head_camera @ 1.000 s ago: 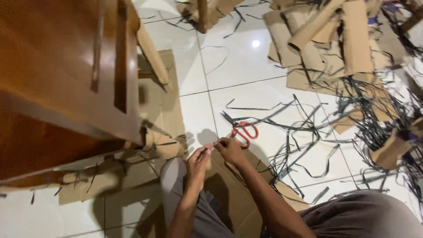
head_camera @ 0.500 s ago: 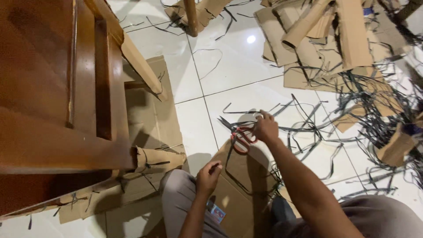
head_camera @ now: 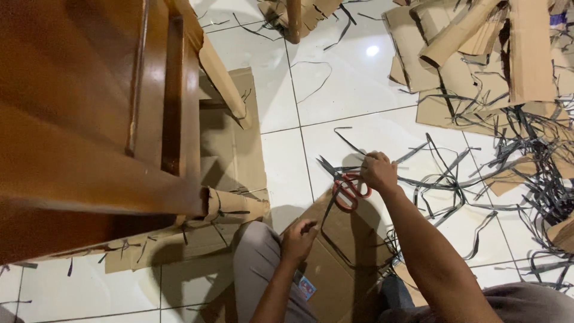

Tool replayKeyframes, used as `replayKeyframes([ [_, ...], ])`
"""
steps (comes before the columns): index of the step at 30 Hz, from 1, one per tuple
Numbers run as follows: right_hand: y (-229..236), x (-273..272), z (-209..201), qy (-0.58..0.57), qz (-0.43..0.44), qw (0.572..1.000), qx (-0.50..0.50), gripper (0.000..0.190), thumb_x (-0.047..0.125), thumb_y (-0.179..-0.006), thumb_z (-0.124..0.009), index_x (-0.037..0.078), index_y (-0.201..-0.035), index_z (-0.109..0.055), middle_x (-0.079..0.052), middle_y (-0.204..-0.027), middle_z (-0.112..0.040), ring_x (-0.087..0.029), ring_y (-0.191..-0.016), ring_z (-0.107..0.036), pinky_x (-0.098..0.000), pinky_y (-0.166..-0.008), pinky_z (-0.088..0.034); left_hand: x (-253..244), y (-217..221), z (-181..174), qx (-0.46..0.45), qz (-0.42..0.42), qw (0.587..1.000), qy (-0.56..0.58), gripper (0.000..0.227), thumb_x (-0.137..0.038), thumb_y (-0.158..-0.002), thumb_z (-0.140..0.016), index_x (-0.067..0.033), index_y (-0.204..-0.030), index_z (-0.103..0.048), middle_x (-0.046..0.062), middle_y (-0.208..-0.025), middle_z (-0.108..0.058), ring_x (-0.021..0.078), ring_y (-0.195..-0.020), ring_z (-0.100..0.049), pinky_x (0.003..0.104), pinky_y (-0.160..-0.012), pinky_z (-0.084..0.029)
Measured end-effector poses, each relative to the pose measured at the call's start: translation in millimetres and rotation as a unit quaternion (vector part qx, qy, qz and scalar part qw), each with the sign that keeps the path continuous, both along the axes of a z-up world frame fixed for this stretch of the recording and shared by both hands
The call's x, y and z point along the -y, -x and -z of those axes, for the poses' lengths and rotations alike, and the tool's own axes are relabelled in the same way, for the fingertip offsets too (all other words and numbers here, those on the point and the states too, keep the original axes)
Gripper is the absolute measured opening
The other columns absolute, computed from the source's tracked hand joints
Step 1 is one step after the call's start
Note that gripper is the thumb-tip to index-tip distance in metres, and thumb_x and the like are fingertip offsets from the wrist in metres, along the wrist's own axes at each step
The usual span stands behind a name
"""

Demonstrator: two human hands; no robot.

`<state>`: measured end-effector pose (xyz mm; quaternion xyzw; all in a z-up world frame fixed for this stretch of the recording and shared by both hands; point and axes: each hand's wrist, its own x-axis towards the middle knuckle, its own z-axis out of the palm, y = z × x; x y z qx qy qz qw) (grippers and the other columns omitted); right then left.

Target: Wrapping wooden chair legs with cardboard and securing them with plastic strips for protection.

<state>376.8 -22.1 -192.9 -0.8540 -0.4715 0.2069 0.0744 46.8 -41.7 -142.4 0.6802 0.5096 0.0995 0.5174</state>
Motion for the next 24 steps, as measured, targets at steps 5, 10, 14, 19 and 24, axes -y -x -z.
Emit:
replayKeyframes([
  [5,42.7,-1.9,-9.4,-0.294,-0.012,0.954,-0.055,0.024,0.007,-0.09,-0.066,0.013,-0.11,-0.077,-0.011,-0.107,-0.073,-0.038,-0.101,-0.072,-0.0541,-0.087,-0.058,-3.0,3.6,-17.2,0.102,-0.039,0.994,0.004,0.035,-0.036,-0.097,-0.068,-0.0088,-0.117,-0.076,0.022,-0.111,-0.075,0.0405,-0.109,-0.071,0.05,-0.094,-0.056],
  [10,143.2,12.7,-121.5,-0.236,0.088,0.838,-0.484,0.011,0.008,-0.086,-0.07,0.003,-0.093,-0.063,-0.009,-0.075,-0.063,-0.019,-0.069,-0.061,-0.0303,-0.064,-0.049,-5.4,9.4,-22.5,0.208,-0.136,0.967,0.053,0.047,-0.036,-0.104,-0.06,-0.0005,-0.134,-0.066,0.031,-0.131,-0.065,0.0426,-0.123,-0.064,0.052,-0.1,-0.053],
  [14,179.0,27.5,-93.9,-0.18,0.009,0.858,-0.48,0.024,0.005,-0.081,-0.072,0.001,-0.105,-0.074,-0.015,-0.077,-0.068,-0.022,-0.074,-0.063,-0.037,-0.072,-0.053,-8.9,14.6,-23.3,0.26,-0.211,0.94,0.065,0.047,-0.033,-0.101,-0.066,0.0002,-0.133,-0.067,0.027,-0.122,-0.068,0.0301,-0.109,-0.069,0.045,-0.094,-0.056],
  [19,181.8,39.9,-93.3,-0.043,-0.049,0.85,-0.522,0.027,0.01,-0.092,-0.068,0.002,-0.117,-0.075,-0.015,-0.094,-0.079,-0.021,-0.087,-0.072,-0.0339,-0.084,-0.056,-4.7,14.9,-40.4,0.265,-0.332,0.903,0.069,0.017,-0.024,-0.093,-0.075,-0.0096,-0.099,-0.08,0.002,-0.073,-0.063,0.0084,-0.072,-0.057,0.021,-0.064,-0.051],
  [24,178.3,40.4,-86.9,-0.004,-0.026,0.824,-0.566,0.025,0.01,-0.09,-0.07,-0.002,-0.112,-0.072,-0.015,-0.096,-0.075,-0.02,-0.086,-0.071,-0.0341,-0.083,-0.058,-5.8,23.1,-26.5,0.303,-0.356,0.884,0.023,0.008,-0.017,-0.089,-0.08,-0.0107,-0.088,-0.076,0.006,-0.081,-0.07,0.0087,-0.075,-0.059,0.024,-0.068,-0.049],
])
